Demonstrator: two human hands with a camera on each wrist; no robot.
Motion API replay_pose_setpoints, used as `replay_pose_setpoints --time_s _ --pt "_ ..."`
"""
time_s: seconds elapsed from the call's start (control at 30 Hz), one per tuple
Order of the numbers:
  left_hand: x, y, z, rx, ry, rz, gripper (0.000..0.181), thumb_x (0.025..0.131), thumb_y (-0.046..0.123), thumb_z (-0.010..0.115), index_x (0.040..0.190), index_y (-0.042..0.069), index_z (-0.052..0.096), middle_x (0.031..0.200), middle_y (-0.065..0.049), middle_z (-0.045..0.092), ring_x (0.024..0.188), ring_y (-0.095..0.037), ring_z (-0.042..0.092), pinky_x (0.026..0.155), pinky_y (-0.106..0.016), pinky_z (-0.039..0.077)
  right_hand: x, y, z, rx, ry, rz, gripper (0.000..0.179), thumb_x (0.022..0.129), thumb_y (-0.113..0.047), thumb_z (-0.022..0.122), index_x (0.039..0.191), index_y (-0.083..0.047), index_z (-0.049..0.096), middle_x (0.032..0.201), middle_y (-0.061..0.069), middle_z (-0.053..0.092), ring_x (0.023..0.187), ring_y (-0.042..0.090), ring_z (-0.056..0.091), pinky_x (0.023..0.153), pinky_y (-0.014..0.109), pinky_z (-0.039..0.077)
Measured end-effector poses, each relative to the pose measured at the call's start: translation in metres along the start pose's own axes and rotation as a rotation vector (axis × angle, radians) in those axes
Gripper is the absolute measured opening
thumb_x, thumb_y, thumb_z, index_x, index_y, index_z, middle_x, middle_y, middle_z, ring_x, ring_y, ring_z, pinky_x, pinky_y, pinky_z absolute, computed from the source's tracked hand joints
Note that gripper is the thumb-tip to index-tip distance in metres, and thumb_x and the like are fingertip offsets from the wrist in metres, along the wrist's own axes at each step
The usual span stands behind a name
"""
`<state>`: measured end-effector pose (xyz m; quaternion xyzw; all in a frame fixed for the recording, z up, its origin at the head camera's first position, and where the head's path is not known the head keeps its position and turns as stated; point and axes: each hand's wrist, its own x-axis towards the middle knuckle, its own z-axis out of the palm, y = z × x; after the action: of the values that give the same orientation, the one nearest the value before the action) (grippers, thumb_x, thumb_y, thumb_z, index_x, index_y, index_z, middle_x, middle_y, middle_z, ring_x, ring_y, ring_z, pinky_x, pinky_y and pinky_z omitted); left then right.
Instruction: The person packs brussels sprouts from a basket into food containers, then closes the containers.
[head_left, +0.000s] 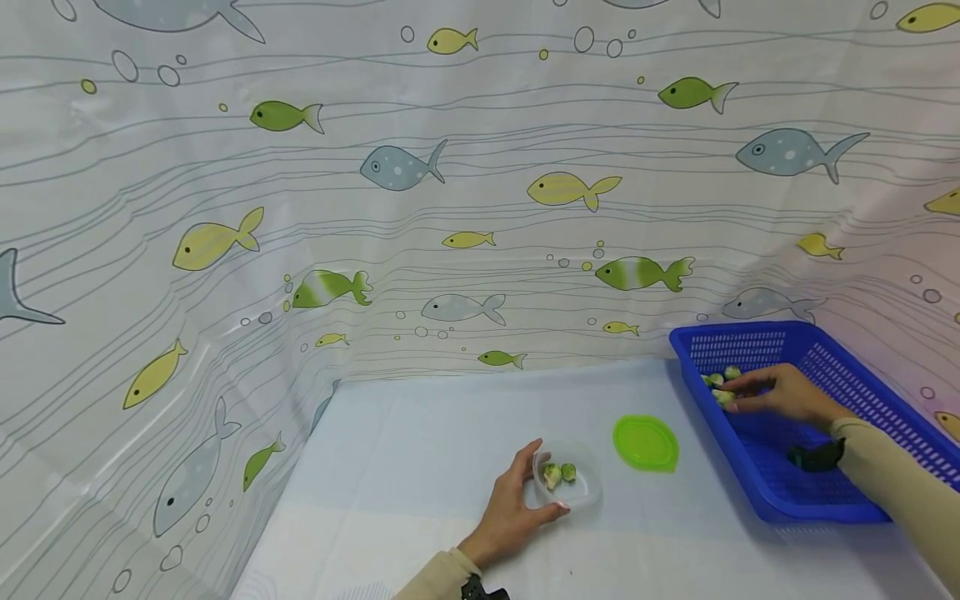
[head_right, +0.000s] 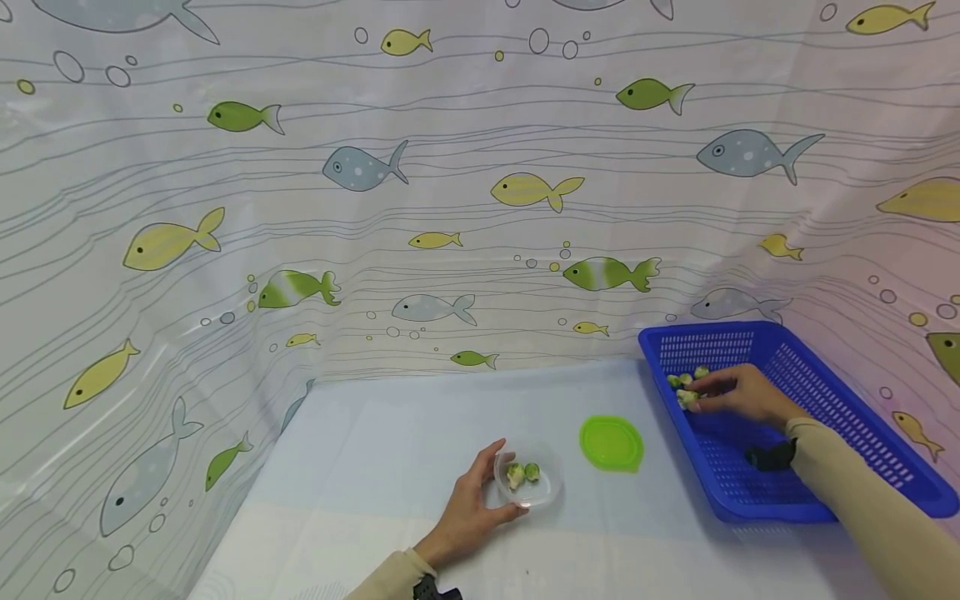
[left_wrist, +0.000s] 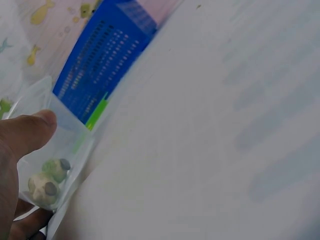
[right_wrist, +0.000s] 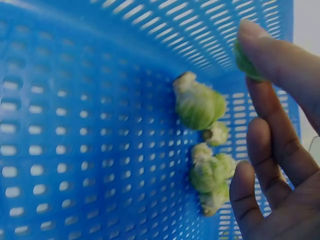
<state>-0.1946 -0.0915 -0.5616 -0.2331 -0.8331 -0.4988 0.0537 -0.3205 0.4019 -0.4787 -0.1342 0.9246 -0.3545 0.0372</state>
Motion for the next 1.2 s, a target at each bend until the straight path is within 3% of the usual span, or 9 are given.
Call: replay_pose_setpoints --time_s 0.17,0.37,0.43,0.9,1.2 --pt "0.000 0.000 0.000 -0.001 0.001 -0.002 0.100 0.085 0.032 0.091 0.163 0.007 0.034 0.150 -0.013 0.063 0.134 -0.027 0.065 0.116 -0.040 0.049 -0.001 -0.007 -0.003 0.054 0.033 0.005 0.045 0.091 -0.033 0.085 0.127 -0.006 0.077 0.129 0.016 0.074 0.103 0.003 0.062 0.081 0.023 0.052" --pt "0.000 -0.002 0.001 -0.002 0.004 0.004 0.100 0.085 0.032 0.091 0.163 0.006 0.035 0.150 -0.013 0.063 0.134 -0.027 0.065 0.116 -0.040 0.049 -0.002 -0.015 -0.006 0.153 0.062 0.004 0.046 0.095 -0.032 0.082 0.131 -0.006 0.074 0.115 -0.010 0.077 0.105 0.005 0.062 0.083 0.023 0.050" --pt "0.000 -0.002 0.001 -0.005 0.003 0.005 0.100 0.085 0.031 0.091 0.163 0.006 0.034 0.150 -0.013 0.063 0.134 -0.028 0.065 0.115 -0.039 0.049 -0.002 -0.018 -0.008 0.187 0.054 -0.009 0.046 0.096 -0.029 0.080 0.133 -0.003 0.072 0.114 -0.012 0.076 0.104 0.005 0.063 0.083 0.025 0.053" --pt "0.000 0.000 0.000 0.003 0.006 0.016 0.099 0.084 0.027 0.091 0.162 0.005 0.035 0.150 -0.014 0.063 0.134 -0.028 0.065 0.116 -0.039 0.049 0.003 -0.058 -0.003 0.203 0.040 -0.074 0.043 0.098 -0.028 0.079 0.134 -0.006 0.073 0.118 -0.005 0.078 0.103 0.006 0.070 0.083 0.023 0.055" --pt "0.000 -0.001 0.000 -0.001 0.006 0.009 0.099 0.084 0.029 0.091 0.162 0.006 0.035 0.150 -0.013 0.063 0.134 -0.027 0.065 0.115 -0.039 0.049 0.009 -0.084 0.014 0.300 0.002 -0.144 0.040 0.095 -0.019 0.081 0.130 -0.002 0.075 0.112 -0.006 0.078 0.097 0.013 0.073 0.080 0.029 0.061"
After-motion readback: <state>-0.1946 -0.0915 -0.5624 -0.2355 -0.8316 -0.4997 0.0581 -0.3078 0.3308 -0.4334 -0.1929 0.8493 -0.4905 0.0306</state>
